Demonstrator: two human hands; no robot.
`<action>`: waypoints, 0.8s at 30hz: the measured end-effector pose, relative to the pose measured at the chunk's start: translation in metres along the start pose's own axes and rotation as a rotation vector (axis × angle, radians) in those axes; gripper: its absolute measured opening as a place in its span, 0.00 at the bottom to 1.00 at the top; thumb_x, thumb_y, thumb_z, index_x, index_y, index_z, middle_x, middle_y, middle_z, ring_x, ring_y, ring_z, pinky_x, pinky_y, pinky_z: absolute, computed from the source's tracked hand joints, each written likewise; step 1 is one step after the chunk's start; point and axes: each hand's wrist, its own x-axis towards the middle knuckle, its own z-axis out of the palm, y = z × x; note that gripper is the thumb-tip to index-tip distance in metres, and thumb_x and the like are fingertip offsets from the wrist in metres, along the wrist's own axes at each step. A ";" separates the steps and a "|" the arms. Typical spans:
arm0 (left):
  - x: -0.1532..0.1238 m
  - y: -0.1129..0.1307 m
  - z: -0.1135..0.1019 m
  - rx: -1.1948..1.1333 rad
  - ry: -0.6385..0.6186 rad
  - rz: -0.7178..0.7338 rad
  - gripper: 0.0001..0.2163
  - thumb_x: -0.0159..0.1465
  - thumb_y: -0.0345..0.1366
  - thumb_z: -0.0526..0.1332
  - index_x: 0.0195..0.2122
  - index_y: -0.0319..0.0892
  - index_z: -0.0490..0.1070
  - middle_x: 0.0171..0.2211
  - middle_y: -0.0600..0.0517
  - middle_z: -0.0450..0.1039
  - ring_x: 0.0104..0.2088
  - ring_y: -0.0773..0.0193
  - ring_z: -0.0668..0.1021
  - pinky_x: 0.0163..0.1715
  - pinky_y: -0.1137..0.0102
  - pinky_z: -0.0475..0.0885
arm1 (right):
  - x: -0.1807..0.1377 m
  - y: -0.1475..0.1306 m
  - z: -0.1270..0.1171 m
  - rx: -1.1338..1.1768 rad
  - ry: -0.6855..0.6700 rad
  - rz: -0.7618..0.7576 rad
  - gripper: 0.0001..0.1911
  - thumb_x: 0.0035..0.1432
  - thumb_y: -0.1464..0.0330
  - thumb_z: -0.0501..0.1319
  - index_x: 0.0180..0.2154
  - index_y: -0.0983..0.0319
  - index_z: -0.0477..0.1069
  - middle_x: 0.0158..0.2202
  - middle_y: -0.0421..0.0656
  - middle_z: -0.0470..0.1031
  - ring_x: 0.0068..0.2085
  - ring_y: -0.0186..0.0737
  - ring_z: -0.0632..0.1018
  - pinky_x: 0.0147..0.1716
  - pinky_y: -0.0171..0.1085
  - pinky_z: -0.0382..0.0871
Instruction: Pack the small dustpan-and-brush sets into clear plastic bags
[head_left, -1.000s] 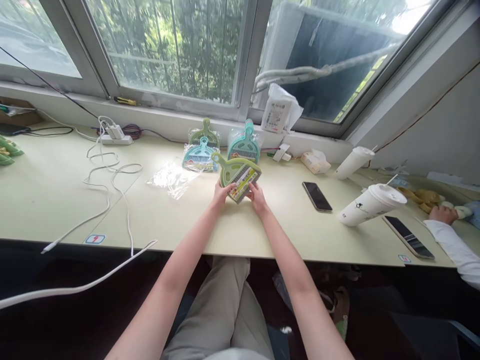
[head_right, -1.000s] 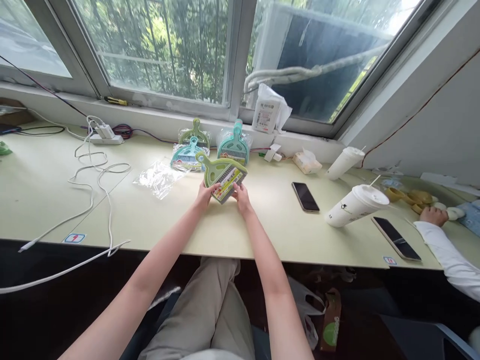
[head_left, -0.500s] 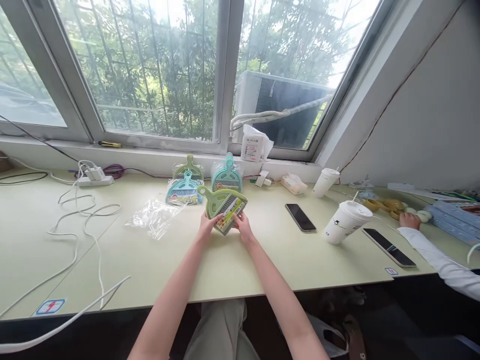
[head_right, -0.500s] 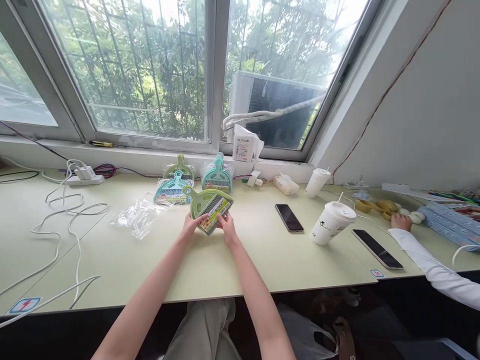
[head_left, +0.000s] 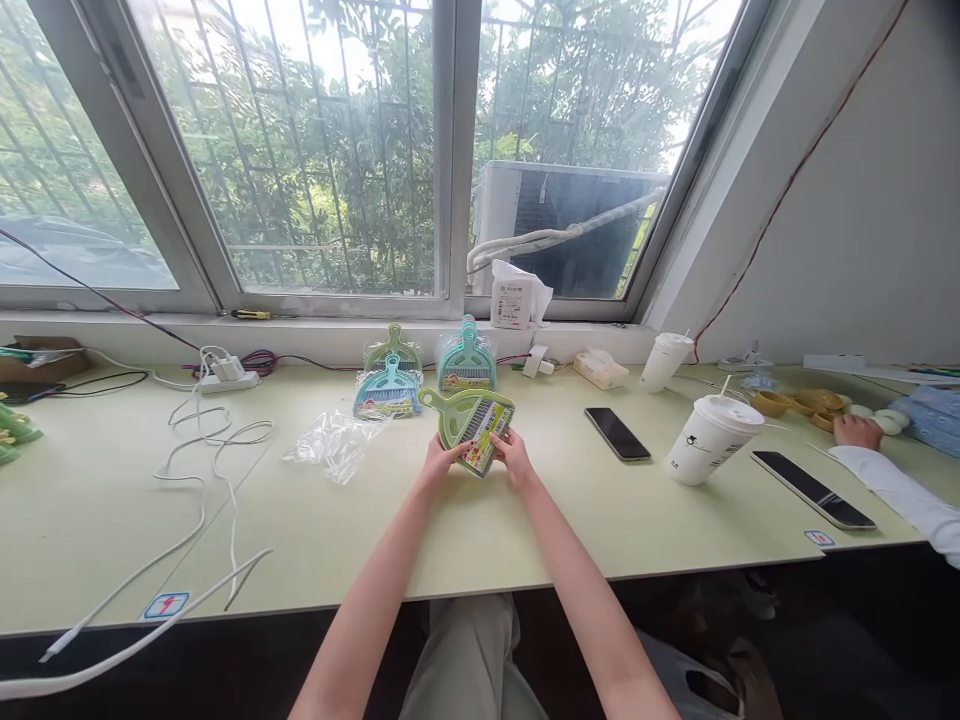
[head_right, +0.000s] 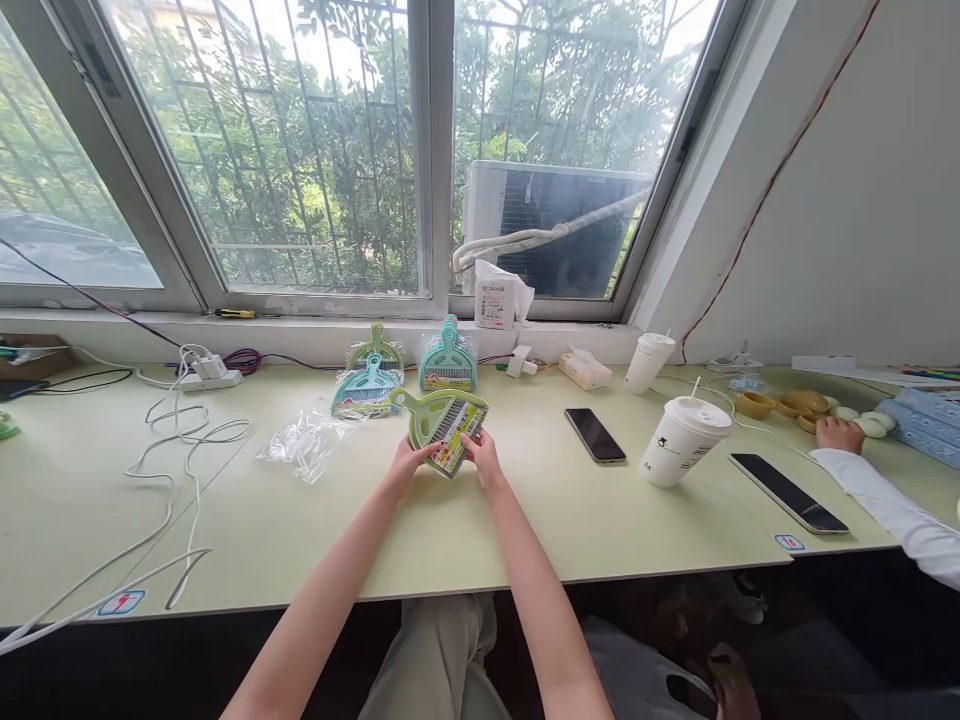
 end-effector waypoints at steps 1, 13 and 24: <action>0.001 -0.001 0.000 -0.001 0.016 -0.003 0.28 0.45 0.40 0.73 0.46 0.39 0.69 0.47 0.42 0.75 0.47 0.52 0.77 0.46 0.58 0.73 | -0.002 0.000 0.001 0.007 -0.023 0.005 0.21 0.46 0.61 0.69 0.42 0.60 0.69 0.40 0.43 0.79 0.37 0.40 0.81 0.35 0.38 0.77; 0.005 0.002 -0.003 0.016 0.015 0.007 0.28 0.42 0.40 0.74 0.45 0.41 0.70 0.43 0.44 0.76 0.43 0.53 0.78 0.43 0.60 0.74 | -0.002 0.004 0.006 0.027 -0.012 0.032 0.18 0.46 0.68 0.68 0.40 0.60 0.68 0.38 0.43 0.79 0.36 0.40 0.80 0.35 0.39 0.78; 0.000 0.032 -0.073 0.846 0.941 0.131 0.18 0.60 0.37 0.55 0.51 0.42 0.66 0.56 0.37 0.64 0.62 0.43 0.59 0.54 0.46 0.57 | -0.008 -0.003 0.003 0.050 0.014 -0.018 0.18 0.44 0.66 0.69 0.39 0.59 0.69 0.40 0.44 0.79 0.39 0.44 0.81 0.36 0.42 0.78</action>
